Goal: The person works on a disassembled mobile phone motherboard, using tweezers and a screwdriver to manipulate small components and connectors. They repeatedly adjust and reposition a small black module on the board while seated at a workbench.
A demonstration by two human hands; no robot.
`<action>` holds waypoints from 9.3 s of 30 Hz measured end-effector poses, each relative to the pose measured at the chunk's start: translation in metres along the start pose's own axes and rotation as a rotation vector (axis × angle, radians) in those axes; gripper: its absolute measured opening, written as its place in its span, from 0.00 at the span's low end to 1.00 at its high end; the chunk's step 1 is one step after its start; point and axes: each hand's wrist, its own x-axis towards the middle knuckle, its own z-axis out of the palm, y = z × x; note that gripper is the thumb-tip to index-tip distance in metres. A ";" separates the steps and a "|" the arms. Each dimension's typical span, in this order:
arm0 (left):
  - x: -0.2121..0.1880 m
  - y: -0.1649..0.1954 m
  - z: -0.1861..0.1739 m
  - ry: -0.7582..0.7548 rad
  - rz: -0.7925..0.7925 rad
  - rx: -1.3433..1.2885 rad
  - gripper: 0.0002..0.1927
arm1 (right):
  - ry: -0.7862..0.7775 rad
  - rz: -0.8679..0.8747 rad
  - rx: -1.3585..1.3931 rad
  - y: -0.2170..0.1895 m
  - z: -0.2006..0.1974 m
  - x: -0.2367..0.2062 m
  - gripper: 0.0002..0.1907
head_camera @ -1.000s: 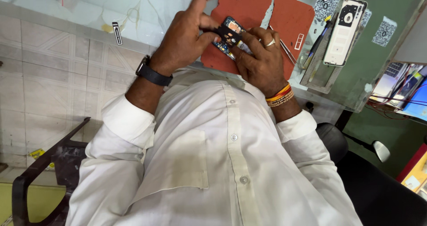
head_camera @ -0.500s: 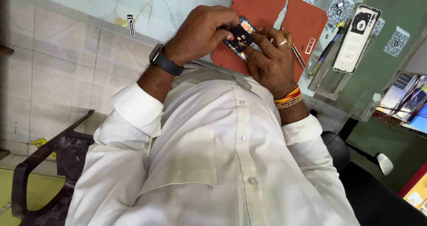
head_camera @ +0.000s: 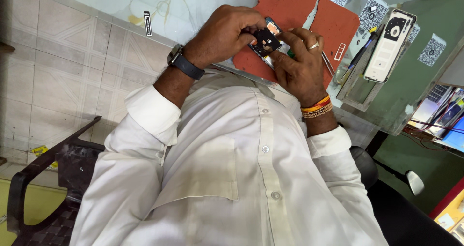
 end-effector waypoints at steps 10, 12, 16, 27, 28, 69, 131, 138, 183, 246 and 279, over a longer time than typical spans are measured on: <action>0.001 0.003 -0.005 -0.015 0.035 0.050 0.15 | -0.018 0.017 0.062 0.004 -0.002 0.003 0.16; 0.002 0.004 -0.006 -0.021 0.046 0.076 0.15 | -0.010 0.031 0.072 0.005 -0.001 0.003 0.14; 0.000 0.008 -0.008 -0.002 0.133 0.134 0.18 | -0.018 0.025 0.086 0.007 -0.001 0.003 0.14; 0.002 0.011 -0.007 0.052 0.085 0.144 0.15 | -0.028 0.029 0.155 0.012 -0.004 0.009 0.13; 0.002 0.011 -0.007 0.047 0.068 0.144 0.14 | -0.030 0.033 0.163 0.013 -0.005 0.010 0.13; 0.006 0.009 0.002 0.079 -0.036 0.224 0.11 | -0.031 0.076 0.264 0.017 0.001 0.006 0.20; -0.005 -0.008 -0.001 0.130 -0.076 0.226 0.11 | -0.043 -0.143 -0.030 -0.009 0.013 0.003 0.13; -0.014 -0.010 -0.003 0.093 -0.087 0.147 0.11 | -0.053 -0.161 -0.033 -0.009 0.015 0.004 0.14; -0.021 -0.011 -0.007 0.026 -0.120 0.056 0.14 | 0.222 0.464 0.786 -0.026 0.057 -0.001 0.15; -0.021 -0.013 0.007 0.183 -0.063 0.293 0.16 | 0.190 0.424 0.585 -0.020 0.052 0.017 0.20; -0.019 -0.011 0.003 0.105 -0.175 0.251 0.07 | 0.138 0.538 0.848 -0.002 0.048 0.021 0.05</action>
